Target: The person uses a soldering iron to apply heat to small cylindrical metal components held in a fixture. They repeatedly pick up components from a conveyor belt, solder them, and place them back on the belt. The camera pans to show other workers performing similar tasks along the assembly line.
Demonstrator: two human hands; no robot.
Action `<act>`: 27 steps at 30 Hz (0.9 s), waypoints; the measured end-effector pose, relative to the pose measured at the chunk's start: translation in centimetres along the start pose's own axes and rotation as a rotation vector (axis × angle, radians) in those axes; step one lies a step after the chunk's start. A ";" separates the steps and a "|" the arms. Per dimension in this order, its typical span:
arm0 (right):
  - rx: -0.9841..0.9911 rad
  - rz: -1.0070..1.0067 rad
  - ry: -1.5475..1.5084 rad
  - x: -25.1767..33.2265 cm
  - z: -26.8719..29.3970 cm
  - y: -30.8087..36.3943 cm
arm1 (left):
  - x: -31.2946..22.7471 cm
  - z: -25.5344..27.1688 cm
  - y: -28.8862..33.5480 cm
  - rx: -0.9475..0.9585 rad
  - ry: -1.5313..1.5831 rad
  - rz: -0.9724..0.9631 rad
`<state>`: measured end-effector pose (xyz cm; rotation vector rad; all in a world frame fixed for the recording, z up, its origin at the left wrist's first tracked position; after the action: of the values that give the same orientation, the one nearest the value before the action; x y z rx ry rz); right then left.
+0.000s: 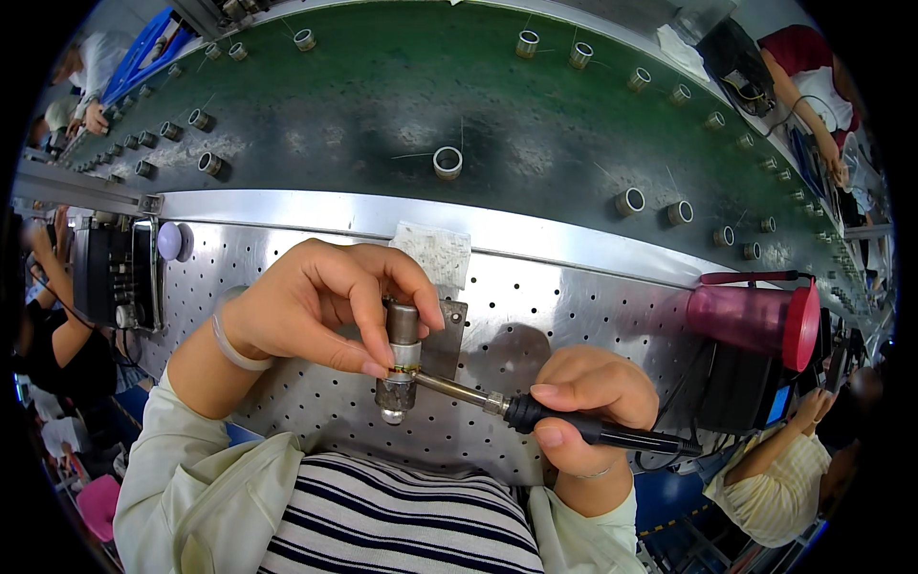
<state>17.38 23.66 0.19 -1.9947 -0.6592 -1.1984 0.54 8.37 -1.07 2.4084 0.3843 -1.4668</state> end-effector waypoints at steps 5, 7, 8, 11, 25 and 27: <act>-0.007 -0.010 -0.006 -0.1 0.1 0.0 | 0.1 0.2 -0.1 0.013 0.000 -0.003; -0.004 -0.003 0.013 -0.1 0.2 0.1 | 0.2 0.1 0.0 0.011 0.000 0.004; 0.000 -0.004 0.008 -0.1 0.2 0.1 | 0.2 0.1 0.0 0.010 -0.001 0.007; 0.008 -0.011 0.002 -0.1 0.2 0.1 | 0.2 0.1 0.0 0.010 -0.005 0.019; 0.035 0.035 0.064 0.0 0.2 -0.1 | 0.1 0.2 -0.3 0.065 0.051 0.065; 0.049 0.066 0.085 0.1 0.0 -0.3 | -0.1 0.0 -0.2 0.004 0.101 0.220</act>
<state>17.25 23.82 0.39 -1.8996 -0.5706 -1.2089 0.46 8.53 -1.01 2.4444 0.1328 -1.2568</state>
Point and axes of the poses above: each hand's wrist, its own y-axis away from the middle knuckle, its own z-axis out of the back of the hand, x = y × z, the point moved 4 cm from there along -y, towards the middle knuckle, and after that the axes turned 13 degrees about -x, right-handed, at the moved point
